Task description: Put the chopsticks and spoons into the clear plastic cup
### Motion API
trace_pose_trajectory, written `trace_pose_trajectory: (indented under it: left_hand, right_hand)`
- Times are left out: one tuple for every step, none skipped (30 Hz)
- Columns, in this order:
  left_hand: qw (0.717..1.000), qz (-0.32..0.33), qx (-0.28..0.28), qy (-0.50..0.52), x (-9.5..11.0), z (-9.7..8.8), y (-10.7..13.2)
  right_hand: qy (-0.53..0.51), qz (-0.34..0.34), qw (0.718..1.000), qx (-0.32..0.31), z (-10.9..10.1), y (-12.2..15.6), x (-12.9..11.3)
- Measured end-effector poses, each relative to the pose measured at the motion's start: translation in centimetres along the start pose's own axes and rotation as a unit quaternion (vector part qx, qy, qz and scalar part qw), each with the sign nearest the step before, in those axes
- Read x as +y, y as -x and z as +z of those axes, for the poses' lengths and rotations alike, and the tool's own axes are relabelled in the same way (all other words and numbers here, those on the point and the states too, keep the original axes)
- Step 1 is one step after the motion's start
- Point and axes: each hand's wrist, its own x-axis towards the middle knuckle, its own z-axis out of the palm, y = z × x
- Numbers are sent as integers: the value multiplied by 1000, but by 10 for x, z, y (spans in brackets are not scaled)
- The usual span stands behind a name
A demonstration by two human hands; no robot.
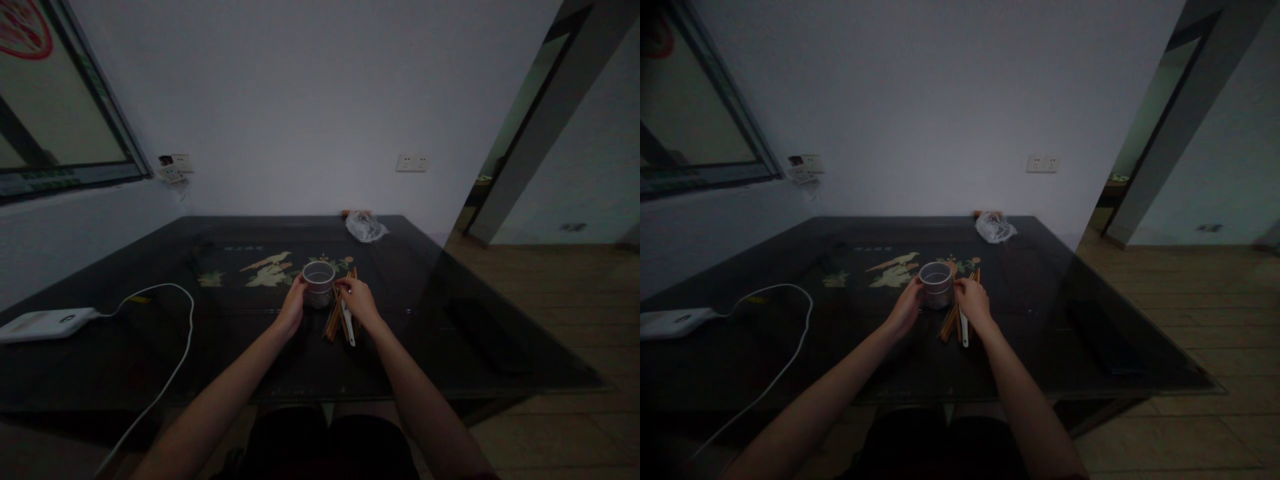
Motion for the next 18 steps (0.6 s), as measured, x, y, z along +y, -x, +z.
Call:
trace_pose_trajectory:
  left_hand:
    - [1000, 3, -1, 1, 0, 0, 0]
    - [1000, 7, -1, 1, 0, 0, -1]
    - [1000, 10, -2, 0, 1, 0, -1]
    - [1000, 12, 0, -3, 1, 0, -2]
    - [1000, 12, 4, -5, 1, 0, -2]
    - [1000, 11, 7, -7, 0, -1, -3]
    - [1000, 10, 11, -8, 0, -1, -3]
    - [1000, 9, 13, -7, 0, -2, -4]
    - [1000, 8, 15, -6, 0, -2, -4]
    - [1000, 7, 17, -5, 0, -3, -5]
    - [1000, 6, 17, -5, 0, -3, -5]
    - [1000, 3, 20, -6, 1, -4, -5]
    - [1000, 1, 23, -7, 1, -4, -6]
    - [1000, 0, 25, -9, 2, -4, -5]
    - [1000, -1, 27, -13, 3, -5, -5]
    - [999, -1, 27, -17, 4, -5, -4]
    - [999, 1, 25, -21, 5, -5, -4]
    - [999, 5, 23, -23, 6, -5, -3]
  right_hand:
    - [-5, 6, 1000, 7, -2, -2, 2]
    - [-11, 12, 1000, 16, -3, -4, 5]
    - [-17, 18, 999, 26, -6, -6, 8]
    - [-23, 24, 999, 35, -8, -8, 11]
    - [-30, 28, 998, 44, -11, -9, 14]
    - [-37, 33, 997, 51, -13, -11, 17]
    - [-42, 38, 997, 56, -15, -13, 20]
    - [-45, 43, 996, 59, -17, -14, 23]
    - [-44, 48, 996, 61, -19, -15, 26]
    - [-40, 54, 996, 62, -21, -15, 28]
    - [-30, 61, 996, 63, -22, -15, 29]
    - [-15, 68, 996, 60, -24, -15, 31]
    - [4, 76, 996, 56, -25, -15, 32]
    - [26, 84, 995, 48, -26, -14, 32]
    - [48, 92, 994, 39, -26, -14, 32]
    - [71, 101, 992, 27, -27, -13, 32]
    - [91, 109, 990, 16, -27, -12, 32]
    - [109, 117, 987, 5, -26, -12, 31]
